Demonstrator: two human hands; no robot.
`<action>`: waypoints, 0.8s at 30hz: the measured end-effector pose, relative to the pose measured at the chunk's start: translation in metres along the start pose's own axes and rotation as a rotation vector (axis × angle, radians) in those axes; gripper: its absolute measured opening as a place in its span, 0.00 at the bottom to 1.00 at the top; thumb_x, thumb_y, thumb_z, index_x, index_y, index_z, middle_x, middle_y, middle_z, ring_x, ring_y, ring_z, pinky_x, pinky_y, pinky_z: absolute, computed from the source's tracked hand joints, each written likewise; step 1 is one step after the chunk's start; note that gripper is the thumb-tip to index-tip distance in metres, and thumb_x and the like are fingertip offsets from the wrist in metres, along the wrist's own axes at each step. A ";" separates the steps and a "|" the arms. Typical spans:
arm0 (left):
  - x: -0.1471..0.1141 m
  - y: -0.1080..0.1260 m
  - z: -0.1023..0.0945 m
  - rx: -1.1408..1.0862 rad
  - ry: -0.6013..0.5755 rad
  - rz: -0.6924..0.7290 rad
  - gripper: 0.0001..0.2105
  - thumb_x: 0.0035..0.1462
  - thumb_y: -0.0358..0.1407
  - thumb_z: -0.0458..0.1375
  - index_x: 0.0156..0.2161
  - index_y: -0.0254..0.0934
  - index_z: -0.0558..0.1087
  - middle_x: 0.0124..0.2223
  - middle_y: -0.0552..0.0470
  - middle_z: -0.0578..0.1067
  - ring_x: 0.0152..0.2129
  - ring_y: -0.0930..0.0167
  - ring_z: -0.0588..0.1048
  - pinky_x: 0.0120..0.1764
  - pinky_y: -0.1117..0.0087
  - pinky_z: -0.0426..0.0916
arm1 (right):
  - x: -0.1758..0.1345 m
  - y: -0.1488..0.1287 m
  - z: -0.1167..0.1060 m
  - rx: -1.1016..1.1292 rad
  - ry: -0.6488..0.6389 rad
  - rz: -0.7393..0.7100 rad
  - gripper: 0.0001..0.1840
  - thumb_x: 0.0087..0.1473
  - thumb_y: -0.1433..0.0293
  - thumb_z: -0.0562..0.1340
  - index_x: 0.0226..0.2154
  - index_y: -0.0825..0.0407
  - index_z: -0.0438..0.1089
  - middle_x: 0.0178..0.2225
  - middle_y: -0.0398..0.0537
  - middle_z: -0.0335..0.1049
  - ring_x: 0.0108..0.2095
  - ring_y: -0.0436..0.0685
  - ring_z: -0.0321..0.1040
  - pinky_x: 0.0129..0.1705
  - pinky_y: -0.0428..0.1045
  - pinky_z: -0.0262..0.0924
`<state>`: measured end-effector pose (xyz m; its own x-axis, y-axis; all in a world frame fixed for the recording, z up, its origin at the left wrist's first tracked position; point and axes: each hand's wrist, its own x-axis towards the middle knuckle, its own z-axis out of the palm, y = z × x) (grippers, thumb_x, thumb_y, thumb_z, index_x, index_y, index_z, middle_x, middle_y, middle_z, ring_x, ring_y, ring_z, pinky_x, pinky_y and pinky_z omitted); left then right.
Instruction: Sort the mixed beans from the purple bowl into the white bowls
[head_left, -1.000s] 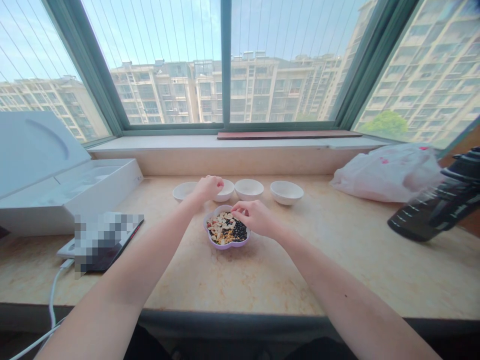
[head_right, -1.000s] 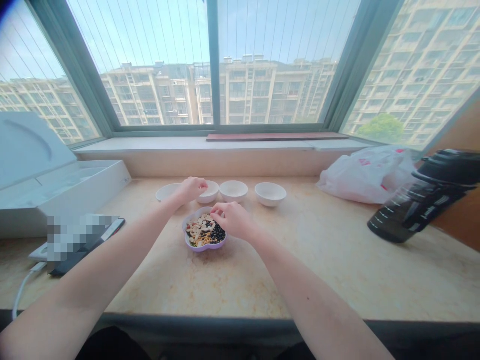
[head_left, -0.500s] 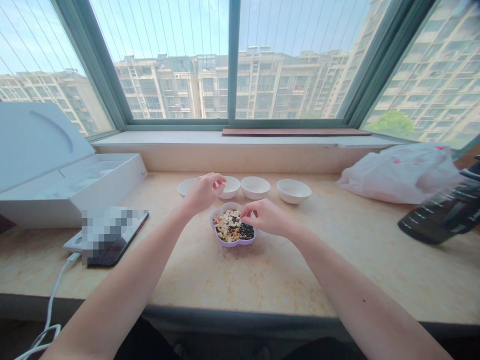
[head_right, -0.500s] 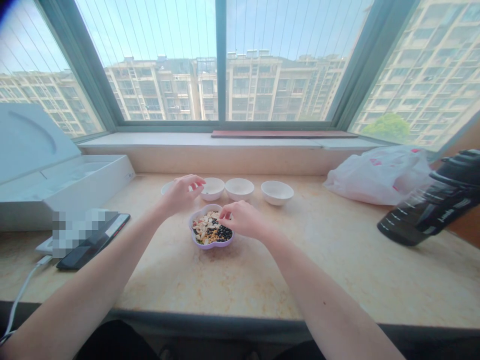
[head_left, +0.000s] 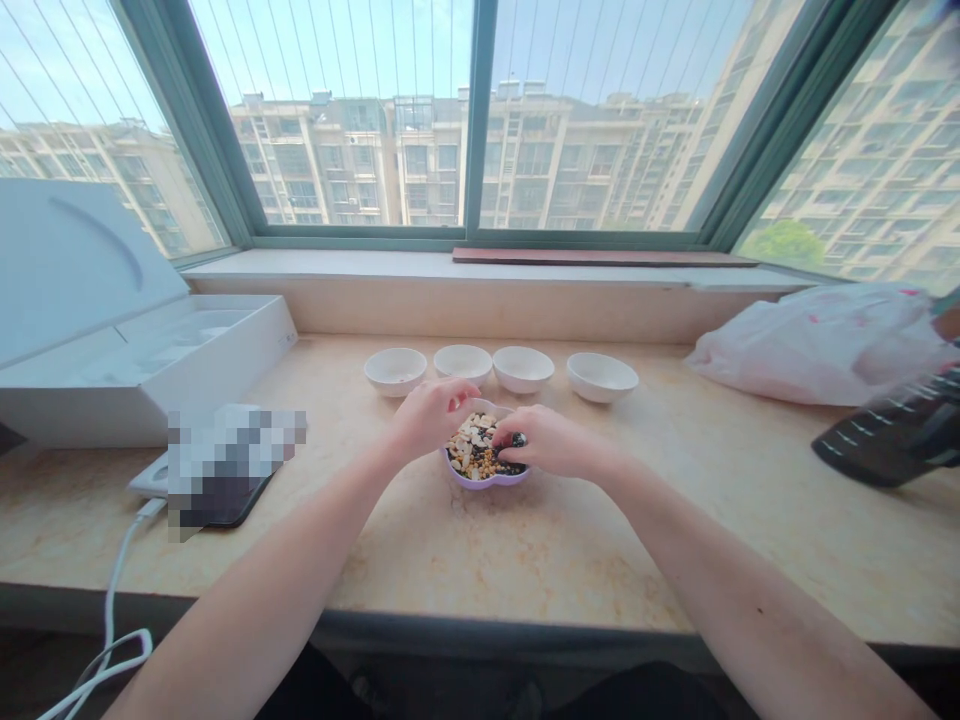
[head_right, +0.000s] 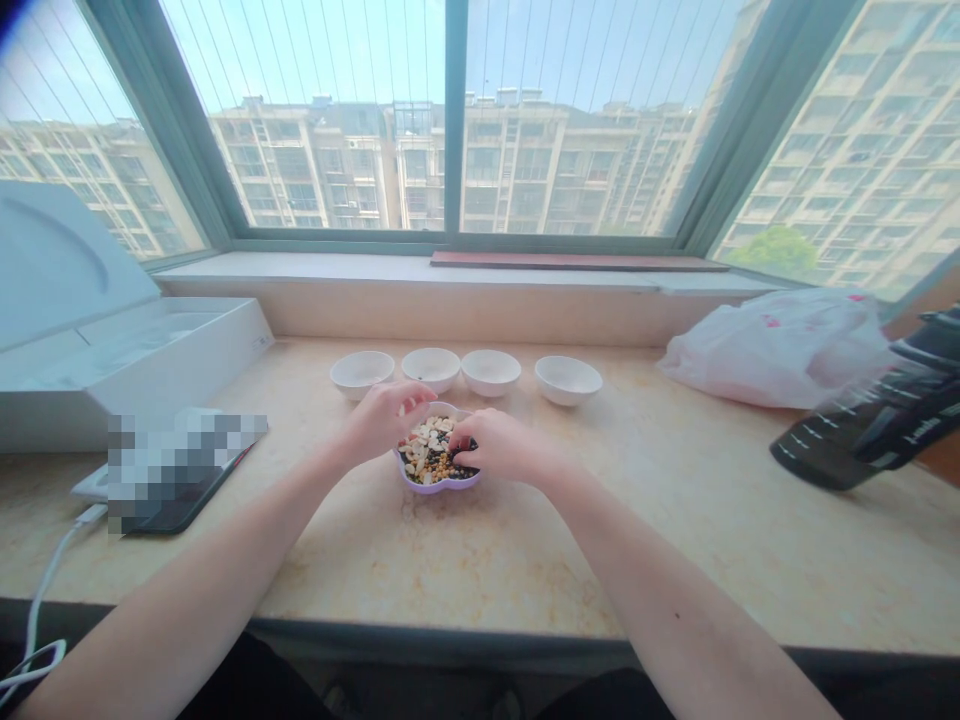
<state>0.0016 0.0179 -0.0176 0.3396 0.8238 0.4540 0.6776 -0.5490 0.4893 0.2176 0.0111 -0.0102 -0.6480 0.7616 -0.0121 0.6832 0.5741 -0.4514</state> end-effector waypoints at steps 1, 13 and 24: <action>0.000 0.001 0.001 -0.007 0.000 0.000 0.10 0.62 0.34 0.55 0.40 0.38 0.79 0.34 0.51 0.80 0.29 0.70 0.76 0.33 0.72 0.68 | 0.000 0.001 0.001 0.013 0.012 0.003 0.09 0.52 0.73 0.64 0.33 0.49 0.80 0.36 0.47 0.80 0.34 0.56 0.72 0.35 0.49 0.59; -0.001 0.000 0.005 -0.063 0.041 -0.023 0.09 0.61 0.34 0.56 0.40 0.38 0.79 0.37 0.50 0.81 0.30 0.70 0.76 0.35 0.70 0.70 | 0.004 0.009 0.007 0.064 0.164 -0.038 0.06 0.53 0.72 0.65 0.30 0.48 0.80 0.35 0.47 0.78 0.36 0.58 0.71 0.38 0.51 0.60; -0.002 0.009 0.003 -0.182 0.100 0.100 0.08 0.63 0.35 0.58 0.44 0.39 0.79 0.37 0.50 0.79 0.32 0.71 0.75 0.37 0.71 0.70 | 0.005 -0.002 0.000 0.859 0.384 0.141 0.19 0.50 0.54 0.68 0.34 0.53 0.79 0.27 0.43 0.70 0.24 0.47 0.55 0.27 0.47 0.49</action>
<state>0.0095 0.0116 -0.0162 0.3266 0.7511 0.5737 0.5119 -0.6508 0.5607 0.2134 0.0142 -0.0091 -0.3189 0.9415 0.1089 0.1658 0.1686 -0.9716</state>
